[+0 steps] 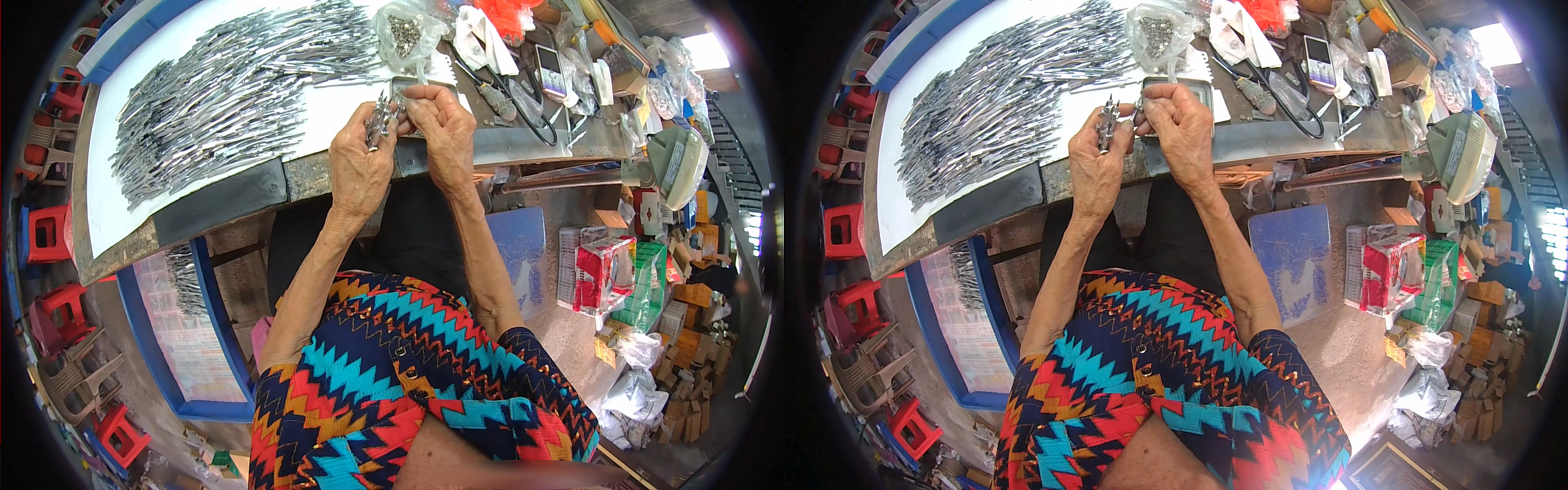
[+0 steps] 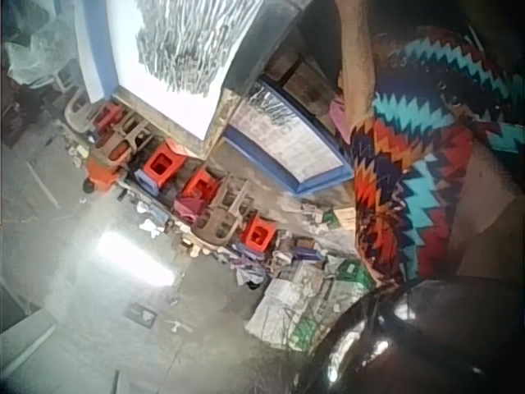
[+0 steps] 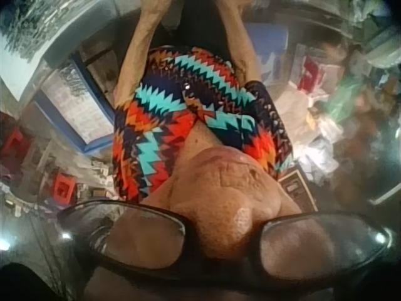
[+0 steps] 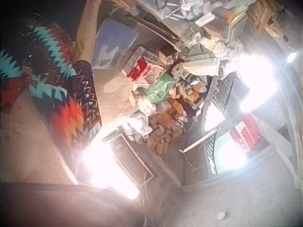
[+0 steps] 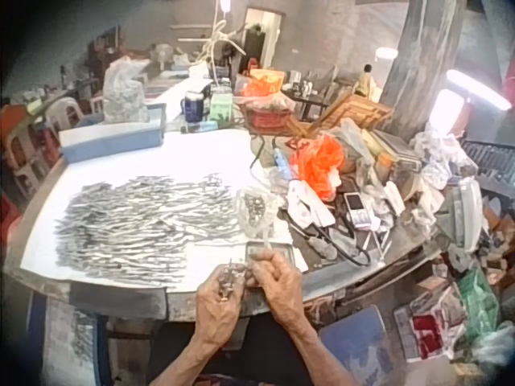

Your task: Assembling small metal hardware components at a workbench.

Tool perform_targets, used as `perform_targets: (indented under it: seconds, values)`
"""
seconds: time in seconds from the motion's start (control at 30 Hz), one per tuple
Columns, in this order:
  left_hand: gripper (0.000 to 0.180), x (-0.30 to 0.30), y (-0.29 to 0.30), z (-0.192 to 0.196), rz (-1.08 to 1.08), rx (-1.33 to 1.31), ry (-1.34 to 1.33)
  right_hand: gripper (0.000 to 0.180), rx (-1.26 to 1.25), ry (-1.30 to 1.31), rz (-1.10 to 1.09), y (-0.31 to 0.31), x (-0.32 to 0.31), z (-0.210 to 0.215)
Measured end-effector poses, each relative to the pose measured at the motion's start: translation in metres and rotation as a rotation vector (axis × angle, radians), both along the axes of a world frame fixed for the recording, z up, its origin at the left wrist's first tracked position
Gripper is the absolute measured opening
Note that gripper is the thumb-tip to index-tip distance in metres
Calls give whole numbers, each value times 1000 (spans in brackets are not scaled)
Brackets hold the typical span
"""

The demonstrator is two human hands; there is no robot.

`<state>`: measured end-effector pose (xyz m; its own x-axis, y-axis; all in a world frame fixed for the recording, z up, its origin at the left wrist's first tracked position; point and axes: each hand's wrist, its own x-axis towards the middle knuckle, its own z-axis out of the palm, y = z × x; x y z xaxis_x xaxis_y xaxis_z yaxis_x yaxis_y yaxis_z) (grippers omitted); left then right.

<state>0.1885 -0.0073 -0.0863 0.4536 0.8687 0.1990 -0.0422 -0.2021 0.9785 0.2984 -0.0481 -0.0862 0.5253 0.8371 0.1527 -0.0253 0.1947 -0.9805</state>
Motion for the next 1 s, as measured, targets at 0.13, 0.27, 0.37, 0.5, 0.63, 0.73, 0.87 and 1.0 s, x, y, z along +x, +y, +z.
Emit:
perform_targets:
  seconds: [0.13, 0.27, 0.37, 0.5, 0.63, 0.73, 0.87, 1.0]
  values:
    - [16, 3, 0, 2, -2, -59, -93, 18, 32, -101, -89, 3, -9, -4]
    - [11, -1, 0, 7, -41, -163, -175, 18, 49, -74, -72, 6, -8, -7]
    - [18, -1, -2, 8, -112, -199, -219, 20, 108, 197, -20, 8, 0, -13]
    - [18, -3, -2, 6, -95, -189, -204, 24, 76, 103, -100, 6, -11, -4]
    - [18, -1, -4, 4, -108, -214, -287, 27, 98, 178, -105, 2, -10, -3]
    - [13, -4, -1, 7, -100, -203, -229, 28, 144, 196, -112, 8, -26, 0]
    - [14, -8, 0, 7, -131, -301, -272, 26, 154, 226, -78, 5, -15, -9]
    - [14, -9, 2, 6, -78, -234, -248, 27, 129, 92, -150, 3, -20, -8]
